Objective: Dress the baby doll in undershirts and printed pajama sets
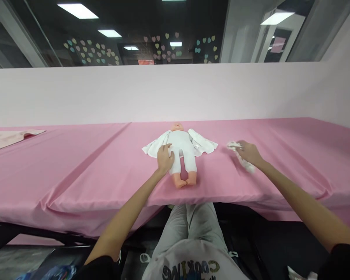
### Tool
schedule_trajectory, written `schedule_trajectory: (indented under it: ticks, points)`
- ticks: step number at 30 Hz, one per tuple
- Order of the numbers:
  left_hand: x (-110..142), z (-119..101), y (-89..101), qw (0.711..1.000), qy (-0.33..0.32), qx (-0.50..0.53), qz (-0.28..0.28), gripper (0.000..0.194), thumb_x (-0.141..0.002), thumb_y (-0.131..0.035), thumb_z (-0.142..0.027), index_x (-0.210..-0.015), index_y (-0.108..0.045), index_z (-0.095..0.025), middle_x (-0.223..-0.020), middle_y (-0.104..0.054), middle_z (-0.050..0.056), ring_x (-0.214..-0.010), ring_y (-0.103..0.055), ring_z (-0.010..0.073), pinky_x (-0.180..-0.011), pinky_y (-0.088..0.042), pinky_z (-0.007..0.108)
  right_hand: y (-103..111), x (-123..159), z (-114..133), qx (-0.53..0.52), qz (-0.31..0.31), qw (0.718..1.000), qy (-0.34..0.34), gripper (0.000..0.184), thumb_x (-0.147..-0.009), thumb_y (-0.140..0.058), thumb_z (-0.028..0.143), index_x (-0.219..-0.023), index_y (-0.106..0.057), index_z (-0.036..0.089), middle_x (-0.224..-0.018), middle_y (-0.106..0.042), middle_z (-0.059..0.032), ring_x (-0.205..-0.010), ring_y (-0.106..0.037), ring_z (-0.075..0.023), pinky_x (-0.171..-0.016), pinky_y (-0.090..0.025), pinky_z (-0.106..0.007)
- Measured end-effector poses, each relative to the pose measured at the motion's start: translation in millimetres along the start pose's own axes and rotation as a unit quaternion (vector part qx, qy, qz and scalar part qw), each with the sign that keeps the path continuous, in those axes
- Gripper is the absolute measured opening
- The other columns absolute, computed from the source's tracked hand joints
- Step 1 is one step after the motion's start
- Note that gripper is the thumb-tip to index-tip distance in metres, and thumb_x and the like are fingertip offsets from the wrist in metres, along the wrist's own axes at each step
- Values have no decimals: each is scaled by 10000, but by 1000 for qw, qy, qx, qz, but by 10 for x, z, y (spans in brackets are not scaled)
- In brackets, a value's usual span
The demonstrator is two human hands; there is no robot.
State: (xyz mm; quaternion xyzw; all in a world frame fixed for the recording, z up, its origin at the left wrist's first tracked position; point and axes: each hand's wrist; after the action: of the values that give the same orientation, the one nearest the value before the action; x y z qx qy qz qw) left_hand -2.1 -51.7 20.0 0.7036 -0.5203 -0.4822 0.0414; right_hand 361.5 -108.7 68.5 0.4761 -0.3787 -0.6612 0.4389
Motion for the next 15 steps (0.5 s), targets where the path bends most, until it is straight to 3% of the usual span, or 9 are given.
schedule_trajectory:
  ticks: [2,3,6,8,11,15]
  points:
    - [-197,-372,142,991,-119,34,46,370,-822,-469,-220,-1188,-505,-184,-1079,-602,84,-1028,-554,214,-946,-422,365,239,-72,477,-138,-60,988,39,325,-821,-549,367,-1081,-603,179,-942,-671,-79,-832,-615,-236,-730,-463,-327]
    - [-309,-583,220,980,-168,65,79,434,-824,-496,-267,-1250,-454,-193,-1173,-571,87,-1037,-553,203,-926,-437,342,349,-98,737,-192,-85,975,75,327,-793,-589,417,-1019,-626,184,-955,-667,-69,-854,-608,-231,-738,-458,-320]
    - [-662,-1144,459,959,-239,95,118,578,-791,-565,-375,-1304,-395,-171,-1306,-496,125,-1104,-521,229,-896,-439,338,597,-199,1431,-307,-102,927,191,420,-787,-563,574,-897,-639,175,-884,-658,-49,-809,-593,-200,-716,-442,-293]
    - [-879,-1338,613,953,-259,83,134,460,-795,-551,-363,-1195,-490,-144,-1137,-602,108,-1009,-560,225,-844,-439,326,694,-313,1731,-352,-118,902,220,543,-821,-438,676,-809,-617,163,-814,-634,-49,-772,-581,-184,-705,-430,-285]
    - [-1137,-1326,816,962,-236,58,123,321,-799,-538,-412,-961,-591,-141,-846,-647,40,-782,-576,183,-697,-420,281,794,-539,1931,-370,-129,895,212,676,-792,-311,784,-712,-560,160,-724,-580,-47,-735,-559,-181,-683,-418,-285]
    - [-1361,-1104,967,970,-207,-10,127,376,-822,-486,-444,-576,-509,-160,-506,-451,-18,-521,-431,118,-527,-303,261,899,-815,1991,-334,-109,912,211,698,-732,-346,827,-682,-537,157,-695,-543,-47,-732,-535,-187,-683,-410,-296]
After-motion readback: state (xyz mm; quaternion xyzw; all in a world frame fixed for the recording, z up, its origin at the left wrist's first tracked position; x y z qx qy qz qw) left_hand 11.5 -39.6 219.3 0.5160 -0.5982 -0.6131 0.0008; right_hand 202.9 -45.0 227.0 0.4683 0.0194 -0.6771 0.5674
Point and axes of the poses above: each hand's wrist, its own x-axis away from the middle knuckle, its own y-axis out of the back of the hand, z = x × y
